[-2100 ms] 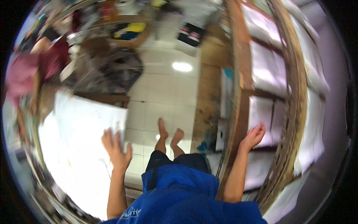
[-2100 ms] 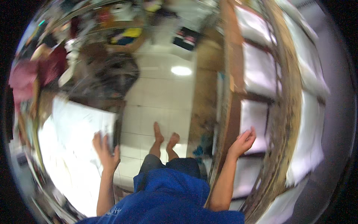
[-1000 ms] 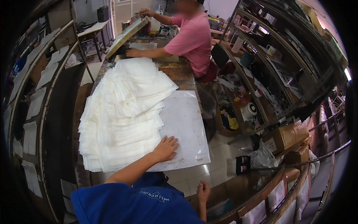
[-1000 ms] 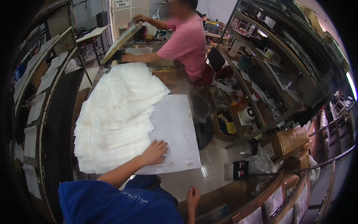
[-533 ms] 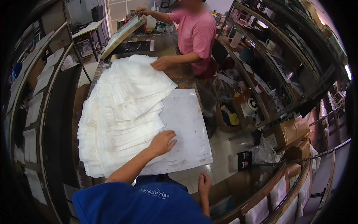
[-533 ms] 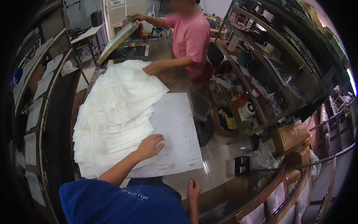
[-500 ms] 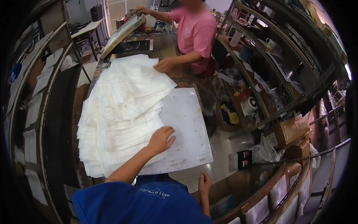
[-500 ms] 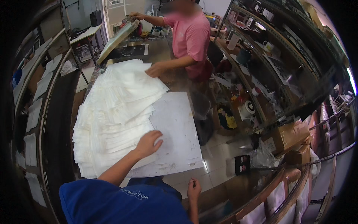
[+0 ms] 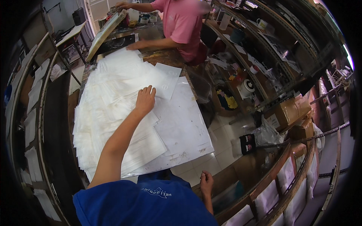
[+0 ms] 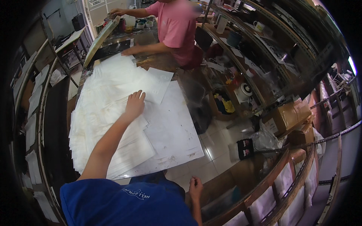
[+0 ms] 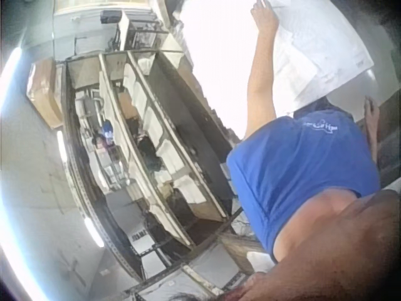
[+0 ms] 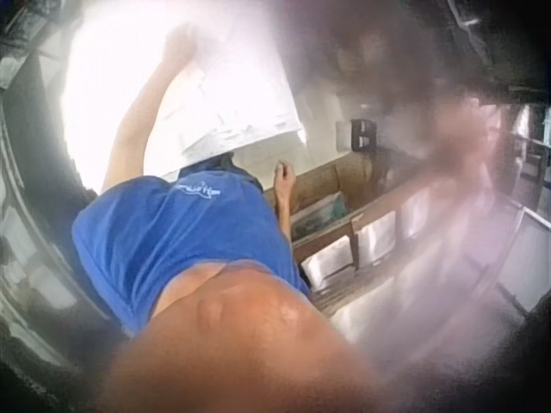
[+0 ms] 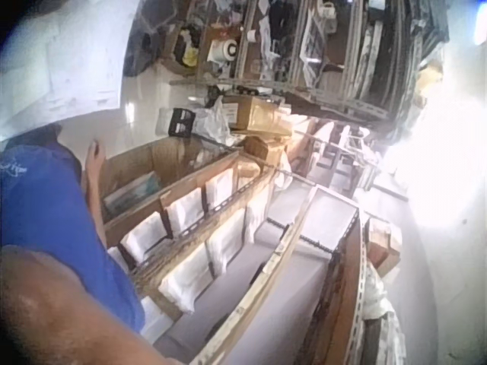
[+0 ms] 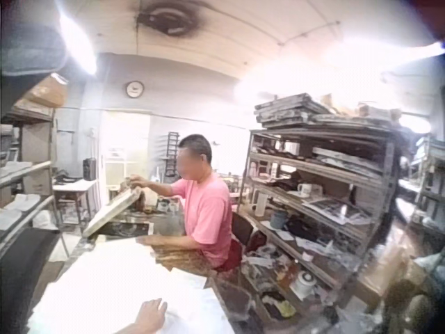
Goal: The person repeatedly picks up white paper sheets from a table and places them onto a nearby metal shelf. The person handles the sheets one at a time, moving between the table and the shelf throughout the clip.
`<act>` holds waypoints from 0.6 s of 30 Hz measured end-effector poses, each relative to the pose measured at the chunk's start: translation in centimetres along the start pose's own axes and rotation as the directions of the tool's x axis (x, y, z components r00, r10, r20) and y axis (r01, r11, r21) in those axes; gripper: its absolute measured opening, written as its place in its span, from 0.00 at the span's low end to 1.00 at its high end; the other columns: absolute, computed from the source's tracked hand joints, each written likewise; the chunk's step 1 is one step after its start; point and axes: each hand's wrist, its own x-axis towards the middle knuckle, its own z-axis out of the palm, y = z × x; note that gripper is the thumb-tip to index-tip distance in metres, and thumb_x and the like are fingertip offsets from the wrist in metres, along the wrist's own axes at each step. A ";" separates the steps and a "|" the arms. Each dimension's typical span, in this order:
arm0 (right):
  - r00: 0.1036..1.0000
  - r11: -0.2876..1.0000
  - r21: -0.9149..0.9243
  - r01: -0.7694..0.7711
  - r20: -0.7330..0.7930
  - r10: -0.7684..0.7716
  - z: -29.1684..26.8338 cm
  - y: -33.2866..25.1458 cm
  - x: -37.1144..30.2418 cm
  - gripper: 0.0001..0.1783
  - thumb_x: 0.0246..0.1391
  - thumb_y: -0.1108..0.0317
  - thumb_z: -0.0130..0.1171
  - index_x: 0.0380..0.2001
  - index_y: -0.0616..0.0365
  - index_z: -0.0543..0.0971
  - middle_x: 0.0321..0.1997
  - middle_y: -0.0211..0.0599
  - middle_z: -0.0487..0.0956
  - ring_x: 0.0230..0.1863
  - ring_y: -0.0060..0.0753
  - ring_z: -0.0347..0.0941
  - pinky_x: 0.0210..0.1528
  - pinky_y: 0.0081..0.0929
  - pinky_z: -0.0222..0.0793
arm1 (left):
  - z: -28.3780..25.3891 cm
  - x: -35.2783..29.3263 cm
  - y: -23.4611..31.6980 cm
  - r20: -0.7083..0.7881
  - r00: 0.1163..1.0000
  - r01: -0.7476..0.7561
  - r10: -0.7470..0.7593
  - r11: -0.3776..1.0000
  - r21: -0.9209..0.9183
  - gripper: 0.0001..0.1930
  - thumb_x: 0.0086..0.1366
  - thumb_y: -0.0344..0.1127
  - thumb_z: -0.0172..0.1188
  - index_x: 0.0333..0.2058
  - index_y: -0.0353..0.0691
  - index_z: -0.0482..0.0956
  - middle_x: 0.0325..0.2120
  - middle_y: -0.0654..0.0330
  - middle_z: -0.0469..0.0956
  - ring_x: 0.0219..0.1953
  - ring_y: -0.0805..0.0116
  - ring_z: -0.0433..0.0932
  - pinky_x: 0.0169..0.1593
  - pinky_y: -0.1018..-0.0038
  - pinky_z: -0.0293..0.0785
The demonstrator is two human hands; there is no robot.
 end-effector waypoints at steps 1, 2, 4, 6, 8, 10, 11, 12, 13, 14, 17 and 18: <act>1.000 1.000 -0.011 -0.014 0.000 0.014 0.0 0.0 -0.3 0.14 0.58 0.65 0.54 0.43 0.63 0.77 0.27 0.29 0.74 0.29 0.19 0.68 0.32 0.19 0.65 | 0.9 0.8 -0.7 0.157 0.988 -0.010 0.006 1.000 0.026 0.16 0.54 0.32 0.57 0.43 0.40 0.75 0.43 0.56 0.73 0.48 0.60 0.71 0.49 0.61 0.65; 1.000 0.999 -0.024 -0.024 -0.004 0.024 -0.2 -0.2 -0.4 0.14 0.58 0.65 0.54 0.42 0.63 0.77 0.27 0.29 0.74 0.29 0.20 0.68 0.32 0.20 0.65 | 1.6 1.9 -1.1 0.307 0.952 -0.023 0.008 0.999 0.047 0.14 0.55 0.32 0.55 0.41 0.41 0.76 0.42 0.57 0.74 0.47 0.61 0.72 0.49 0.61 0.65; 0.999 0.998 -0.041 -0.038 -0.009 0.038 -0.3 -0.7 -0.8 0.13 0.58 0.65 0.54 0.42 0.63 0.77 0.27 0.29 0.74 0.29 0.19 0.68 0.32 0.19 0.65 | 2.6 2.3 -1.5 0.376 0.926 -0.051 0.028 0.997 0.052 0.09 0.58 0.32 0.52 0.36 0.44 0.79 0.37 0.61 0.76 0.45 0.64 0.73 0.48 0.62 0.65; 0.999 0.998 -0.043 -0.043 -0.021 0.042 -0.2 -1.5 -1.2 0.13 0.59 0.66 0.53 0.42 0.62 0.76 0.26 0.28 0.74 0.28 0.18 0.67 0.31 0.18 0.64 | 3.1 2.8 -1.7 0.385 0.919 -0.122 0.089 0.991 0.060 0.08 0.58 0.32 0.52 0.36 0.45 0.78 0.36 0.61 0.75 0.45 0.64 0.73 0.47 0.63 0.65; 0.994 0.993 0.045 -0.112 -0.008 0.112 -0.1 -2.0 -1.4 0.13 0.59 0.66 0.53 0.43 0.63 0.76 0.26 0.28 0.73 0.27 0.17 0.66 0.30 0.17 0.64 | 3.1 3.0 -1.4 0.369 0.916 -0.183 0.156 0.982 0.040 0.08 0.58 0.32 0.52 0.35 0.45 0.78 0.35 0.61 0.76 0.44 0.64 0.73 0.46 0.63 0.65; 0.993 0.987 0.108 -0.120 0.032 0.117 0.1 -2.9 -1.5 0.14 0.59 0.67 0.53 0.45 0.63 0.75 0.26 0.28 0.72 0.27 0.15 0.65 0.28 0.16 0.63 | 2.5 2.6 -0.8 0.326 0.918 -0.236 0.225 0.972 -0.005 0.08 0.58 0.31 0.52 0.35 0.45 0.78 0.34 0.61 0.76 0.42 0.64 0.74 0.46 0.64 0.65; 0.995 0.987 0.129 -0.095 0.053 0.089 0.5 -3.8 -1.3 0.14 0.59 0.67 0.53 0.46 0.62 0.74 0.27 0.27 0.72 0.27 0.15 0.65 0.27 0.16 0.62 | 1.8 2.4 0.3 0.304 0.916 -0.261 0.263 0.964 -0.047 0.07 0.58 0.31 0.51 0.34 0.44 0.77 0.33 0.60 0.76 0.41 0.64 0.74 0.46 0.64 0.65; 0.995 0.986 0.151 -0.070 0.076 0.059 0.9 -5.0 -1.0 0.15 0.59 0.68 0.52 0.47 0.62 0.74 0.27 0.27 0.72 0.26 0.14 0.64 0.27 0.16 0.62 | 1.0 1.8 1.7 0.281 0.913 -0.284 0.297 0.955 -0.087 0.07 0.57 0.31 0.51 0.33 0.44 0.77 0.32 0.60 0.76 0.40 0.64 0.74 0.45 0.64 0.65; 0.989 0.983 0.184 -0.026 0.148 -0.002 1.5 -6.9 -0.7 0.18 0.59 0.68 0.52 0.51 0.62 0.71 0.29 0.29 0.72 0.26 0.16 0.65 0.27 0.16 0.63 | -0.4 1.0 3.2 0.260 0.906 -0.310 0.333 0.942 -0.126 0.06 0.57 0.31 0.51 0.32 0.44 0.76 0.31 0.60 0.75 0.40 0.63 0.74 0.45 0.64 0.65; 0.975 0.976 0.219 0.012 0.213 -0.060 2.2 -8.6 -0.1 0.22 0.59 0.68 0.52 0.55 0.62 0.68 0.31 0.30 0.72 0.27 0.17 0.66 0.27 0.17 0.64 | -1.9 0.0 5.0 0.266 0.895 -0.324 0.359 0.931 -0.168 0.06 0.57 0.31 0.50 0.31 0.43 0.76 0.30 0.60 0.75 0.38 0.63 0.73 0.45 0.64 0.65; 0.918 0.947 0.307 0.089 0.343 -0.198 5.1 -12.7 2.2 0.30 0.60 0.68 0.52 0.64 0.59 0.57 0.44 0.40 0.73 0.34 0.21 0.72 0.32 0.20 0.70 | -5.3 -4.3 9.2 0.176 0.875 -0.391 0.452 0.872 -0.294 0.05 0.56 0.31 0.50 0.30 0.43 0.75 0.28 0.61 0.73 0.36 0.64 0.73 0.44 0.64 0.64; 0.893 0.957 0.282 0.071 0.409 -0.187 5.6 -14.4 2.7 0.32 0.61 0.68 0.51 0.66 0.58 0.55 0.48 0.43 0.72 0.37 0.21 0.73 0.34 0.21 0.72 | -6.4 -5.9 10.3 0.167 0.870 -0.394 0.464 0.858 -0.330 0.05 0.56 0.32 0.50 0.30 0.43 0.74 0.27 0.61 0.73 0.35 0.64 0.73 0.44 0.64 0.64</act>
